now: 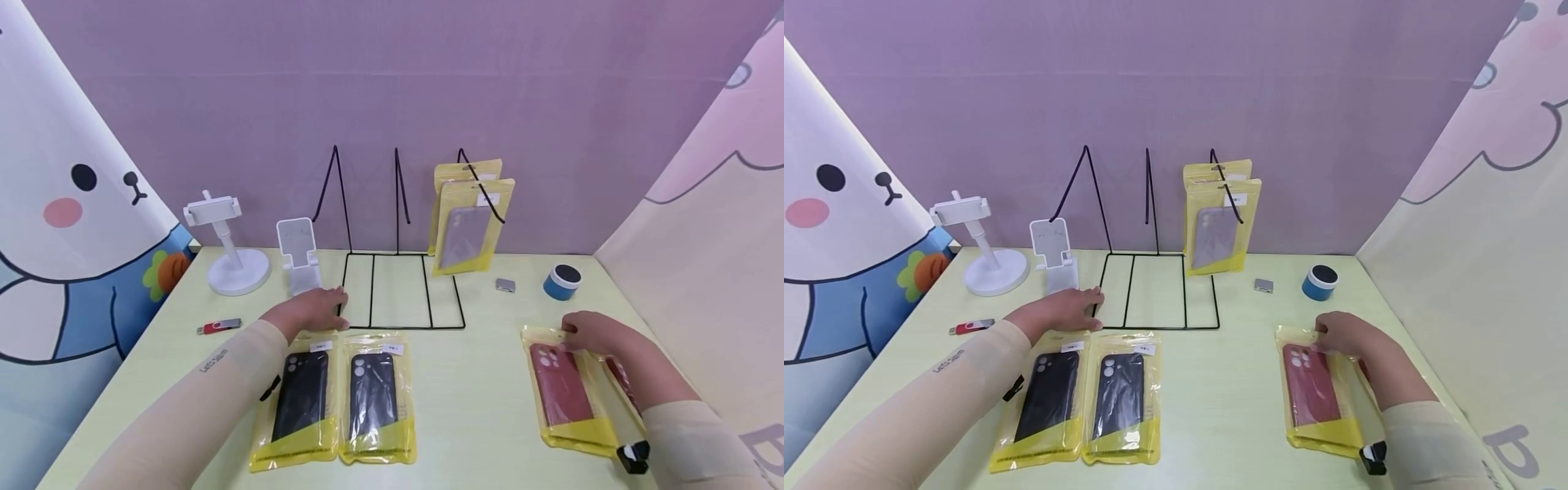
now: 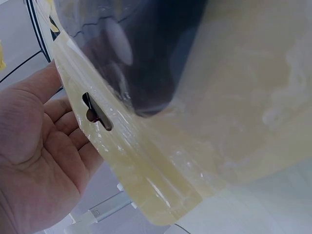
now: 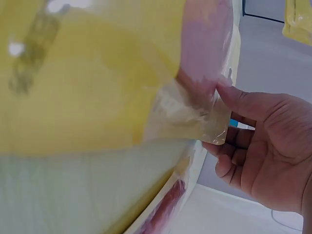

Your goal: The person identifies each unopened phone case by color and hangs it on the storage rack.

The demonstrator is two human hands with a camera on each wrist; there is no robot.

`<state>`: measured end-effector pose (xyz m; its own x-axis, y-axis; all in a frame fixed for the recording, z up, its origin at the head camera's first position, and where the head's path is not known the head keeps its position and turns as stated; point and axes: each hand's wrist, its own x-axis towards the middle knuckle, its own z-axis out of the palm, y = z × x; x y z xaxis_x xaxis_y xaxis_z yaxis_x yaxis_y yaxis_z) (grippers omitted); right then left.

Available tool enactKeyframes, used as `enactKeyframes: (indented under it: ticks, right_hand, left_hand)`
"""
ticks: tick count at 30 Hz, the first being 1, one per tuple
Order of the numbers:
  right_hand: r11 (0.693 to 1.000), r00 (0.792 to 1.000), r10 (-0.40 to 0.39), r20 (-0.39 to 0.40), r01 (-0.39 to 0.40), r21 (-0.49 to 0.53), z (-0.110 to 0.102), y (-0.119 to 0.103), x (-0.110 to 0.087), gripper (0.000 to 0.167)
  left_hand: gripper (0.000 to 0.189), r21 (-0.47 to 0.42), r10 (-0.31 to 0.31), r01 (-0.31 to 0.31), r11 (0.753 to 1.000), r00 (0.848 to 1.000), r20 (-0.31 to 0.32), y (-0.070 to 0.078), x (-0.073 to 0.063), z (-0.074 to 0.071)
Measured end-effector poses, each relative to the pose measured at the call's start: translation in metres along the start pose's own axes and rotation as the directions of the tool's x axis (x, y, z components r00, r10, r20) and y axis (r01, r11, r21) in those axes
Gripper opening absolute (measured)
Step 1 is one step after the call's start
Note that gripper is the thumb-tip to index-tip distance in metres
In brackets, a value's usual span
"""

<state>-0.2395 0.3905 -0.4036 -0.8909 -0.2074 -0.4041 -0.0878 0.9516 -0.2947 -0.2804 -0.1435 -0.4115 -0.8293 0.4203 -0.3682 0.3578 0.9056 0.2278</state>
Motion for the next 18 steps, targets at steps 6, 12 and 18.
enactKeyframes:
  ticks: [6, 12, 18]
  right_hand:
    - [0.998, 0.998, -0.054, -0.03, 0.055, 0.005, -0.001, -0.009, 0.001, 0.016]
    - [0.99, 0.986, -0.14, -0.09, 0.14, -0.003, -0.009, -0.025, 0.0, 0.025]
    - [0.977, 0.959, -0.204, -0.198, 0.212, 0.021, -0.019, -0.046, -0.003, 0.024]
  left_hand:
    - [0.07, -0.007, 0.0, 0.0, 1.0, 1.0, 0.002, 0.001, 0.0, 0.0]
    - [0.071, -0.003, -0.004, 0.004, 1.0, 1.0, 0.004, 0.0, 0.0, 0.001]
    - [0.069, -0.002, 0.004, -0.004, 1.0, 1.0, 0.004, 0.0, 0.0, 0.0]
